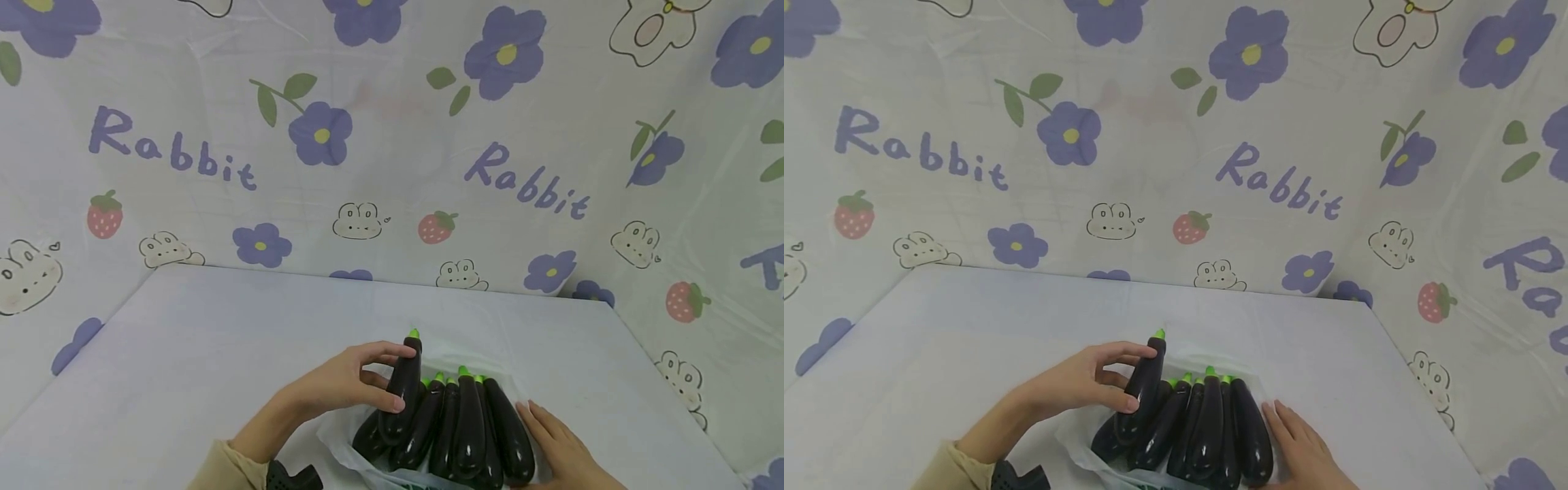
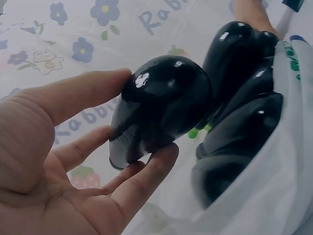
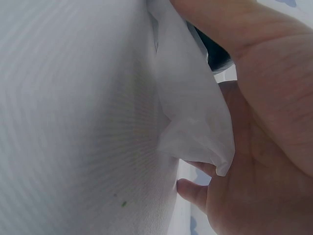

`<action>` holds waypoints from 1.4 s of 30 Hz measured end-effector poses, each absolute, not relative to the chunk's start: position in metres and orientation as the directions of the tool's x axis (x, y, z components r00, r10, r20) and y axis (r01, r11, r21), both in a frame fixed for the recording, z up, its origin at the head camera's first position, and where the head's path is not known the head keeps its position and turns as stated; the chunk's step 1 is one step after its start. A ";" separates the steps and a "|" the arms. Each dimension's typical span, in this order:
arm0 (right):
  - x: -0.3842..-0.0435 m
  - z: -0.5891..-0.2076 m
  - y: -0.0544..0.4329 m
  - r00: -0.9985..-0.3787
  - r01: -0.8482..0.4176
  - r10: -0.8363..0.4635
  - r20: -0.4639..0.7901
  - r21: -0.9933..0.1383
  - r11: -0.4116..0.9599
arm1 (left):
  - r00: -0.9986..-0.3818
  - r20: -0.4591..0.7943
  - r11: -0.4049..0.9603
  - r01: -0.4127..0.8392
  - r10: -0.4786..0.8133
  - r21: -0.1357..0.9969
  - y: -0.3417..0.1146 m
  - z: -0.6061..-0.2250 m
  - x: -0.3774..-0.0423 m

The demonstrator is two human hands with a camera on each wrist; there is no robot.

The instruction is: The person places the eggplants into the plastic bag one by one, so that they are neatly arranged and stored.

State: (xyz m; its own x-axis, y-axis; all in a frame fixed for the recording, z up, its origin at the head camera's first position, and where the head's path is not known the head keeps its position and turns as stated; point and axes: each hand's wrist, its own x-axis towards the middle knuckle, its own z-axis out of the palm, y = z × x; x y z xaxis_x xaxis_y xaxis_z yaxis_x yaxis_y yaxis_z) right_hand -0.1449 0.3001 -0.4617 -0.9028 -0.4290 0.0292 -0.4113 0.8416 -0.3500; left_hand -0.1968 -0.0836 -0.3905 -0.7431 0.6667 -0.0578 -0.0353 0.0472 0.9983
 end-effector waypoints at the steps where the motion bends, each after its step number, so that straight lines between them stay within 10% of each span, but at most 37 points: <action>1: -0.145 -0.462 0.301 -0.897 -0.426 -0.439 0.044 -0.344 0.837 | -0.741 -0.062 0.048 -0.041 0.669 0.998 -0.082 -0.392 -0.197; 23: -0.147 -0.466 0.301 -0.889 -0.445 -0.454 0.052 -0.328 0.833 | -0.683 -0.064 0.129 0.044 0.728 0.991 -0.072 -0.400 -0.189; 42: -0.147 -0.466 0.302 -0.903 -0.410 -0.429 0.020 -0.335 0.848 | -0.787 -0.093 0.338 0.152 0.610 0.929 -0.067 -0.398 -0.187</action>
State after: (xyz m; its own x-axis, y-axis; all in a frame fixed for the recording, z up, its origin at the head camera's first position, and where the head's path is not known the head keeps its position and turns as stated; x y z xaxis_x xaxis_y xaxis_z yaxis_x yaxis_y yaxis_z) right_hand -0.1475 0.3018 -0.4658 -0.9032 -0.4288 0.0201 -0.4101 0.8483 -0.3349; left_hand -0.1875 -0.0665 -0.3976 -0.7870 0.6100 -0.0927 0.1522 0.3376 0.9289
